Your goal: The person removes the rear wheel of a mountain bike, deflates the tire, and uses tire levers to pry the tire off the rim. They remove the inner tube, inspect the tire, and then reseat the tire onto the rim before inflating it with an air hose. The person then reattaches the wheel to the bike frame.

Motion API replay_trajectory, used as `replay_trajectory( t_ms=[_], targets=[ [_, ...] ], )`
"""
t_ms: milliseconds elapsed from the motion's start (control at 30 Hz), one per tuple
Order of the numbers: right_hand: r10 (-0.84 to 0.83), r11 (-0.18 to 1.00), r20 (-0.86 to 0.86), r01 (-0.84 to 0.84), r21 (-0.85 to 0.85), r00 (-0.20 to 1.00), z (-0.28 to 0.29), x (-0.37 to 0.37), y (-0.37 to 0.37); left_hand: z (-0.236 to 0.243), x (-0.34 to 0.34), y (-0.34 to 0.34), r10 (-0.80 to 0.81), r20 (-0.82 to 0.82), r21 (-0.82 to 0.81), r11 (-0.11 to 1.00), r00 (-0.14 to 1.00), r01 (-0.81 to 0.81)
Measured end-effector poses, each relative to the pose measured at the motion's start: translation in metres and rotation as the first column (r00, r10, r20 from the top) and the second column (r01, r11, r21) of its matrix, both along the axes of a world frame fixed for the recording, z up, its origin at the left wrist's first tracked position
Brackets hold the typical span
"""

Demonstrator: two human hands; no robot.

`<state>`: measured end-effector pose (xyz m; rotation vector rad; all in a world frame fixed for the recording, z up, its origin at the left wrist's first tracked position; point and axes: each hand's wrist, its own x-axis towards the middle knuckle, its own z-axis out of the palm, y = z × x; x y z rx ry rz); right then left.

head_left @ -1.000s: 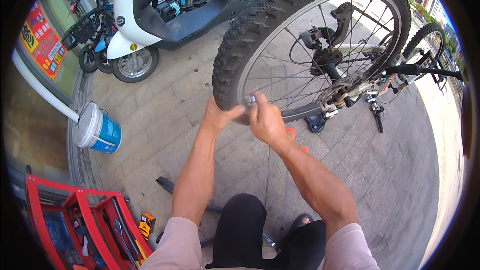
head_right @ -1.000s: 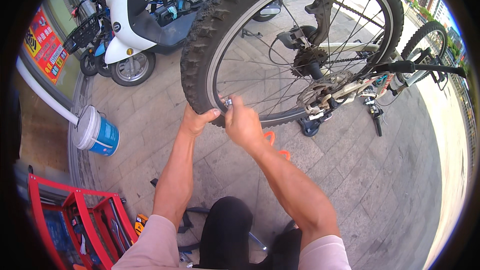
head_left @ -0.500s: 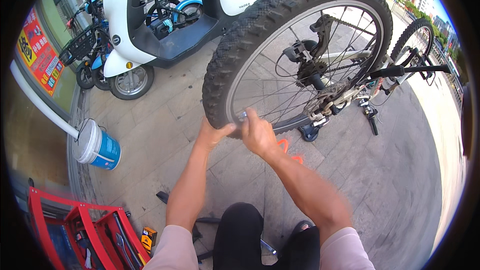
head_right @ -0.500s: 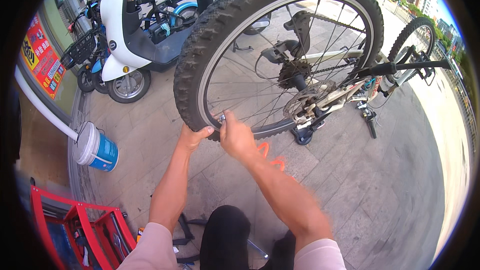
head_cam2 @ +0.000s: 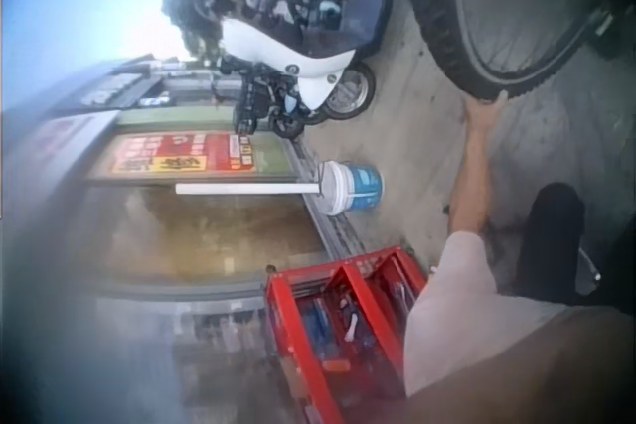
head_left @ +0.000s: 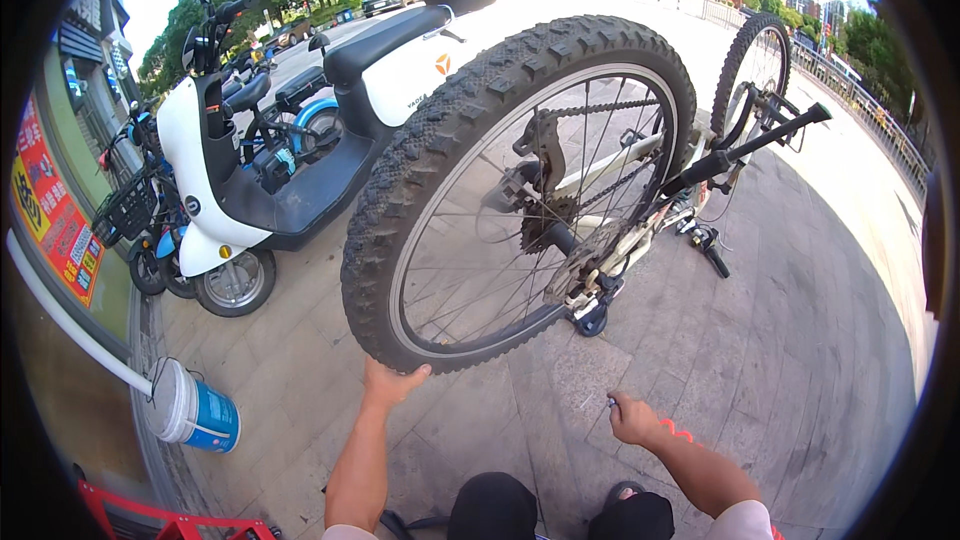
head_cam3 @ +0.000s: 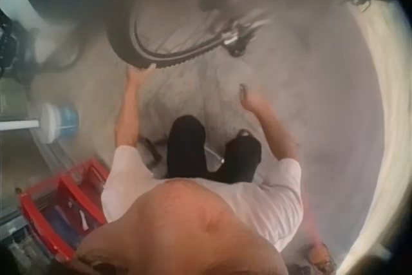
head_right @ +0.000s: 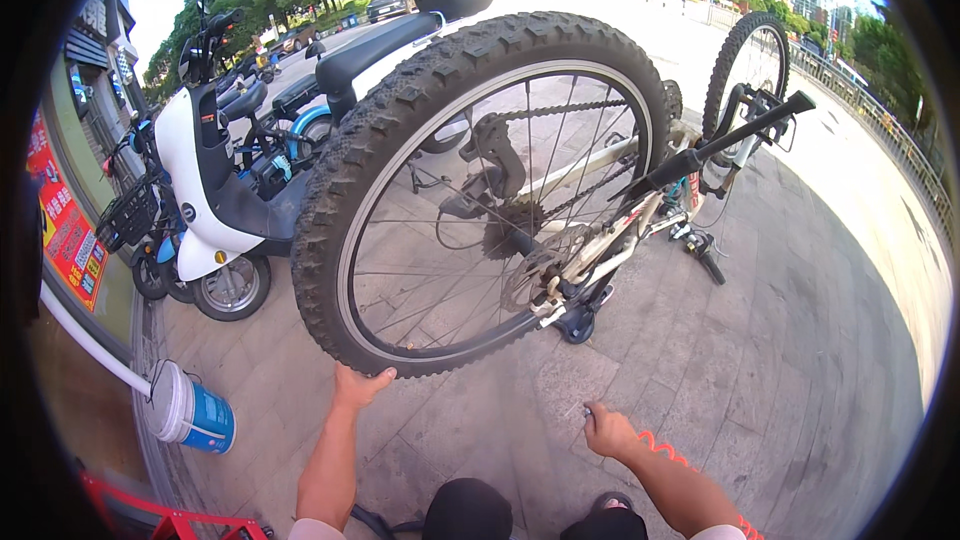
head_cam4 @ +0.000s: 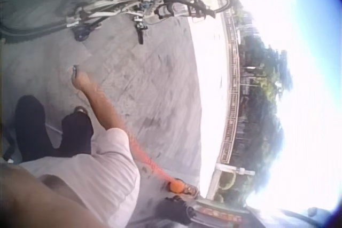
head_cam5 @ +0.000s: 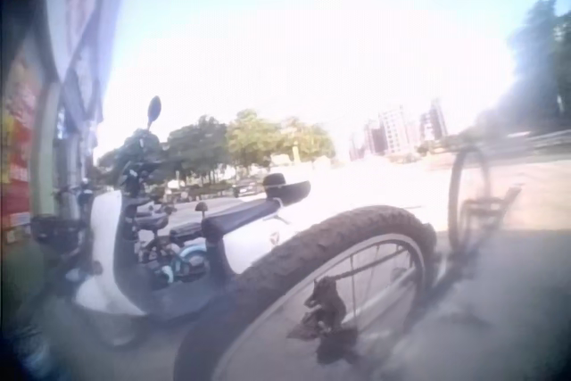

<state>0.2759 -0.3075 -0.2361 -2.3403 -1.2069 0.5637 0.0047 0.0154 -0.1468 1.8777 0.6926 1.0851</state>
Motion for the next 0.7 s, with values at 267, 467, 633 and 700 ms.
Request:
replay_trajectory(
  t_ms=[267,467,633,700],
  targets=[
    [-0.452,0.772,0.04,0.413,-0.483,0.891,-0.1,-0.003,-0.155,-0.08,-0.003,0.015,-0.225,-0.266,-0.306,0.942,0.938,0.139],
    [-0.66,0.492,0.067,0.498,-0.714,0.748,-0.18,-0.043,-0.27,0.058,-0.051,0.013,-0.298,0.339,-0.452,0.78,0.893,0.432],
    [-0.749,0.285,0.197,0.576,-0.767,0.633,-0.25,-0.08,-0.332,0.115,0.005,0.001,-0.125,0.271,0.056,0.992,0.954,0.114],
    [-0.784,0.283,0.195,0.619,-0.733,0.589,-0.238,-0.093,-0.306,0.1,-0.015,0.007,0.012,0.139,0.184,0.982,0.99,-0.038]
  ],
)
